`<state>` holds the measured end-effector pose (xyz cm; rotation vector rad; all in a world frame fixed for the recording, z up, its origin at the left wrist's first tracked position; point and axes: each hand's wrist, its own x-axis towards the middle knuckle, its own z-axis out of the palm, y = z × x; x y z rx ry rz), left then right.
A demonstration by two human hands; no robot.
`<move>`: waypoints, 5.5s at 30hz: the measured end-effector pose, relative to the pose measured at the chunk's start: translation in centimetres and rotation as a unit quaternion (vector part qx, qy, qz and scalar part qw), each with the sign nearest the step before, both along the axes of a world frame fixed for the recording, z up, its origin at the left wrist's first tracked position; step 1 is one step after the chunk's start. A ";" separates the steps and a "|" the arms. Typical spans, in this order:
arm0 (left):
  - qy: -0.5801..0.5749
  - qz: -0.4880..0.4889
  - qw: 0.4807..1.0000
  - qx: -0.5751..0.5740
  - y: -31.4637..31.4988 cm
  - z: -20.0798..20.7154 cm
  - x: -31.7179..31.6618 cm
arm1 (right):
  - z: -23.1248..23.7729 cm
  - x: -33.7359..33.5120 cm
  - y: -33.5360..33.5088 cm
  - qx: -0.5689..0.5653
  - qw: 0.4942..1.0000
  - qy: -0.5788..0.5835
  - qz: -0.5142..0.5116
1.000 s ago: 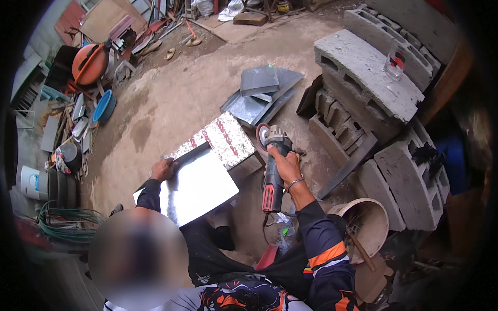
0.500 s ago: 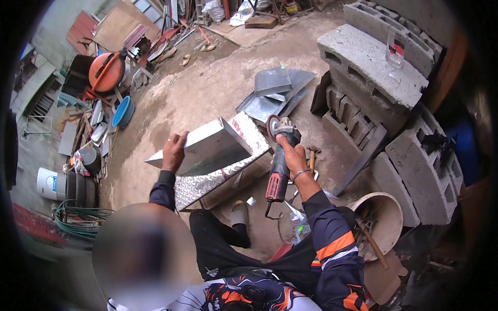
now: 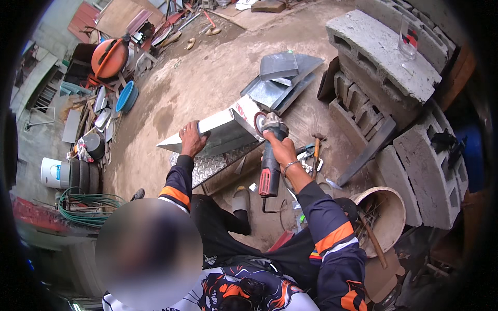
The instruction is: The person cuts and welds metal sheet components using an angle grinder and an arc welder with a welding rod.
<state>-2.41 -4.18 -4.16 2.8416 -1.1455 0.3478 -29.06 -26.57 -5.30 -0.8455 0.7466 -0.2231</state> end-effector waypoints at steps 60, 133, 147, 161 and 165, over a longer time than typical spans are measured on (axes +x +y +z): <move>0.065 0.144 0.987 -0.013 -0.9 -1.8 -2.5 | -4.0 8.4 0.0 -0.136 0.989 0.010 0.060; 0.071 0.175 0.982 0.012 -1.6 -1.1 -2.2 | -1.8 5.2 0.1 -0.327 0.938 0.073 0.092; 0.048 0.153 0.987 -0.006 -1.3 -2.1 -1.8 | -1.4 5.6 0.2 -0.336 0.936 0.073 0.078; 0.065 0.143 0.987 -0.019 -0.9 -1.8 -1.2 | -1.7 6.7 0.6 -0.326 0.941 0.060 0.074; 0.070 0.161 0.984 -0.008 -1.7 -1.9 -1.9 | -1.7 6.0 0.5 -0.328 0.940 0.054 0.069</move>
